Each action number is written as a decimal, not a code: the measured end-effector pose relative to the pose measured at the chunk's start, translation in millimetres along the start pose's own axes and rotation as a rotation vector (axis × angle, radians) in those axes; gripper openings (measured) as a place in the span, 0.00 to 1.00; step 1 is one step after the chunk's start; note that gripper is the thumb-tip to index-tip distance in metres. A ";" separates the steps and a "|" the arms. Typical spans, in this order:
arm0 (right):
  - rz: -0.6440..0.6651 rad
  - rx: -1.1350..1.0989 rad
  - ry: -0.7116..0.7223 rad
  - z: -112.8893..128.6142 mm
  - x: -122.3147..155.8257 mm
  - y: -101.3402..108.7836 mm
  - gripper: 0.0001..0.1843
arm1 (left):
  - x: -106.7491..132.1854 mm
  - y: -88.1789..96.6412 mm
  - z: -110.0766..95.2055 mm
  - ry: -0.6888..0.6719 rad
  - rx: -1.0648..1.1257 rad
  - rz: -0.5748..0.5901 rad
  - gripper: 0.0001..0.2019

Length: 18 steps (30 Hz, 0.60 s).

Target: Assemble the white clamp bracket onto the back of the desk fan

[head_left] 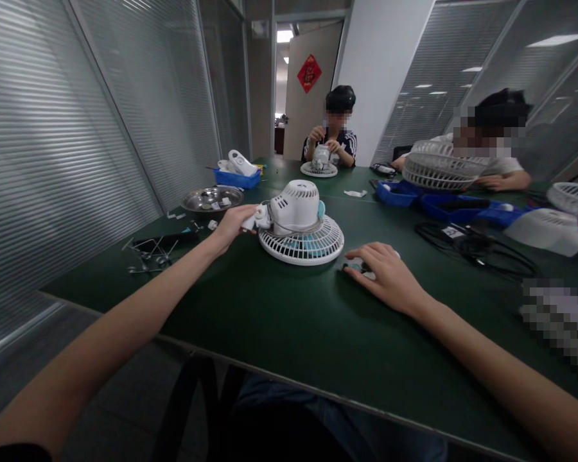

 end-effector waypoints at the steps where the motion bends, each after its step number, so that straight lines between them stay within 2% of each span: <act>1: 0.002 0.004 0.003 -0.4 0.2 -0.2 0.14 | 0.9 0.0 0.4 -0.009 -0.013 0.002 0.18; 7: -0.018 0.082 0.002 -2.0 1.1 -1.6 0.12 | 4.1 -1.6 0.8 -0.062 -0.091 0.012 0.17; 12: -0.080 0.184 -0.146 -12.5 2.7 -10.2 0.21 | 5.1 -2.2 -1.8 -0.093 -0.172 0.032 0.17; 16: -0.084 0.202 -0.241 -20.3 5.0 -14.2 0.27 | 8.4 -2.5 -9.4 -0.076 -0.211 0.097 0.18; 18: -0.109 0.225 -0.241 -18.7 5.0 -11.4 0.27 | 12.3 -3.9 -15.0 -0.035 -0.227 0.182 0.20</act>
Point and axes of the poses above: each hand's wrist, its own x-axis away from the middle knuckle, its own y-axis out of the back of the hand, z = x × y, the point moved 1 cm from there along -x, towards the middle knuckle, and after that the axes turned 7 degrees about -y, right-handed, at the moved point
